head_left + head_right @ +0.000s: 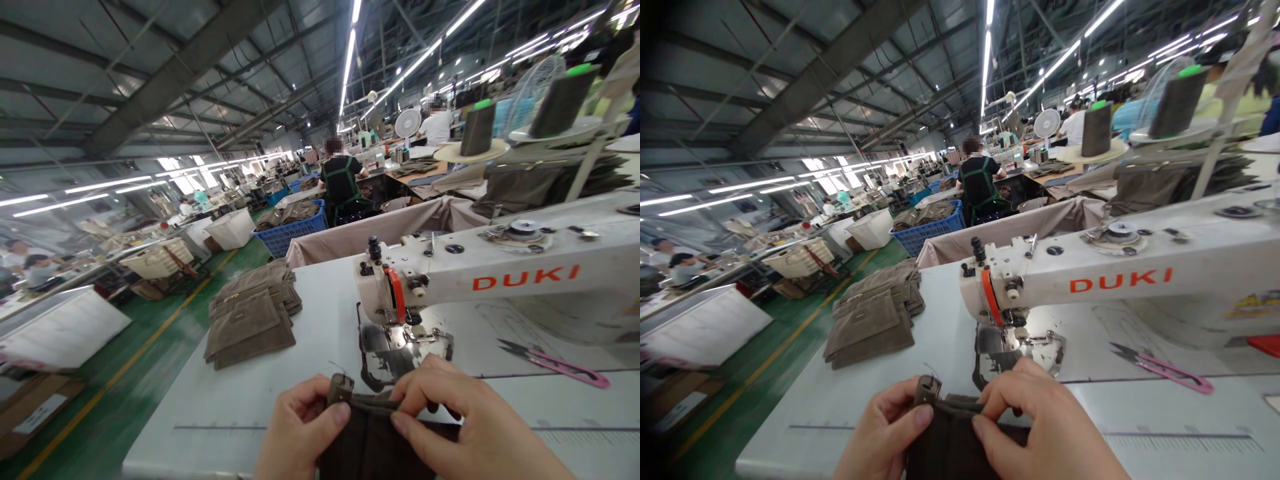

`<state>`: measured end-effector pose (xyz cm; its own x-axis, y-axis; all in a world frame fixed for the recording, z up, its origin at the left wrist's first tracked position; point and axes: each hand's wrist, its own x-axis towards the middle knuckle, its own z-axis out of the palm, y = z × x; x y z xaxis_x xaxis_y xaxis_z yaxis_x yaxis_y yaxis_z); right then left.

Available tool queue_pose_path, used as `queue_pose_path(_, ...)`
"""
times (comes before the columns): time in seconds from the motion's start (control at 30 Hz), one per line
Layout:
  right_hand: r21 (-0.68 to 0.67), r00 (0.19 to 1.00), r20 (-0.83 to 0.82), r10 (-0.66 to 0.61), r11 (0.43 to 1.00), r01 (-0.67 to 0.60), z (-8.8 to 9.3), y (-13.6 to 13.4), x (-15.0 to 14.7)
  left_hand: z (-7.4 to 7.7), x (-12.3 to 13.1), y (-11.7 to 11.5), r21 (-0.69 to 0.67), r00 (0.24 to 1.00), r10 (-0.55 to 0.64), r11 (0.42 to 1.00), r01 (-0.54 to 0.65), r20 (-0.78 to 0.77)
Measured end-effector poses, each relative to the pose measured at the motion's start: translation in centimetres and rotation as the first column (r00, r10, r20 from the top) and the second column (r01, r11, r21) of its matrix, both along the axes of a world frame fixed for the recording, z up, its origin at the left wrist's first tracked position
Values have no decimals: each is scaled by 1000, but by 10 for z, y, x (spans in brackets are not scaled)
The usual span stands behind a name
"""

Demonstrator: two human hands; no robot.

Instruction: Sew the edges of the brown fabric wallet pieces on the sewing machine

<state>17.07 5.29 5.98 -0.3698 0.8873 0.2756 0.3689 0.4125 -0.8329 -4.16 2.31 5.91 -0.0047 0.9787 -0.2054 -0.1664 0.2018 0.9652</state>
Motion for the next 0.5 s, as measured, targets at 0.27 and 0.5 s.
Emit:
queue_pose_path(0.27,64,909,150,389,914,-401,17,-5,0,16,-13,8,-125,946,-290,954,274,-145)
queue_pose_path(0.5,357,837,504,215,830,-428,-56,28,-15,-11,0,88,-77,337,-266,872,483,-903)
